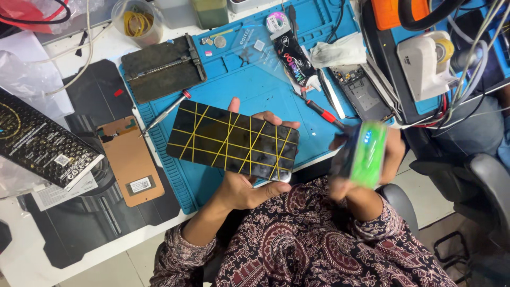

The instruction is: The person holds a smartphone with yellow cross tape on its screen in one hand and a green laser separating machine in the other, moving the machine repeatedly across the taped screen. They reposition the phone and machine several times and briefly touch a tablet on the desk before continuing to pass the machine over the screen.

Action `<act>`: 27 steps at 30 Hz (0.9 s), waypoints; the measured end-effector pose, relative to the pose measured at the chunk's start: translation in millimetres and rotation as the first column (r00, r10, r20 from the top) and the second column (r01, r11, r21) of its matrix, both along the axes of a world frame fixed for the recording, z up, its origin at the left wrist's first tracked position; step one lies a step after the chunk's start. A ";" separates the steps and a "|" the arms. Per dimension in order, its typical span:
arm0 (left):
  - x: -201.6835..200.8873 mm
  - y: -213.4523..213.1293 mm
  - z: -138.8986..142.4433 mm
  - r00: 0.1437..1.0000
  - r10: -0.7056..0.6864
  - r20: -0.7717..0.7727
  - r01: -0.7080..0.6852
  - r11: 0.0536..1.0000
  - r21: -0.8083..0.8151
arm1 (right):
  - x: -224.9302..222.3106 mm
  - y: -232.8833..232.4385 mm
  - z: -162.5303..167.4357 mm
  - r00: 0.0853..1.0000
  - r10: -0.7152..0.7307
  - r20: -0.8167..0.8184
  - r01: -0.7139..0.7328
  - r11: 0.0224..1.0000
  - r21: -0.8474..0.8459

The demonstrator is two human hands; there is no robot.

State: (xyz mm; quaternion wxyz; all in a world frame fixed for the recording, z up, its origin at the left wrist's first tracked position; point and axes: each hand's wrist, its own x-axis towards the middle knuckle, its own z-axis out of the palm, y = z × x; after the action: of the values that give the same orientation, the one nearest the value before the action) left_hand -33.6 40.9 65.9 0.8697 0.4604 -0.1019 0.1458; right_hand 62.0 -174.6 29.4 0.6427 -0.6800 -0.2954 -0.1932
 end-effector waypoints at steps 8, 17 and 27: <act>3.6 1.3 2.2 0.999 -0.020 -0.025 0.020 0.999 -0.028 | -0.4 -20.4 22.6 0.911 0.397 0.112 -0.361 0.898 -0.251; 4.1 -0.6 1.7 1.000 0.001 -0.014 -0.001 0.999 -0.037 | 3.0 15.4 17.0 0.964 0.242 0.113 -0.239 0.970 -0.040; 5.5 -3.4 -2.0 1.000 0.012 -0.002 -0.012 0.999 -0.032 | 13.2 22.3 9.7 1.000 -0.003 0.031 0.003 1.000 0.004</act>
State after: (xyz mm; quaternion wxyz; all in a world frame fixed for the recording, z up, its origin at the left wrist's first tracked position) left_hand -28.2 37.5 63.9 0.8760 0.4473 -0.0962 0.1523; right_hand 75.3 -152.4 39.1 0.6388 -0.6763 -0.3039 -0.2053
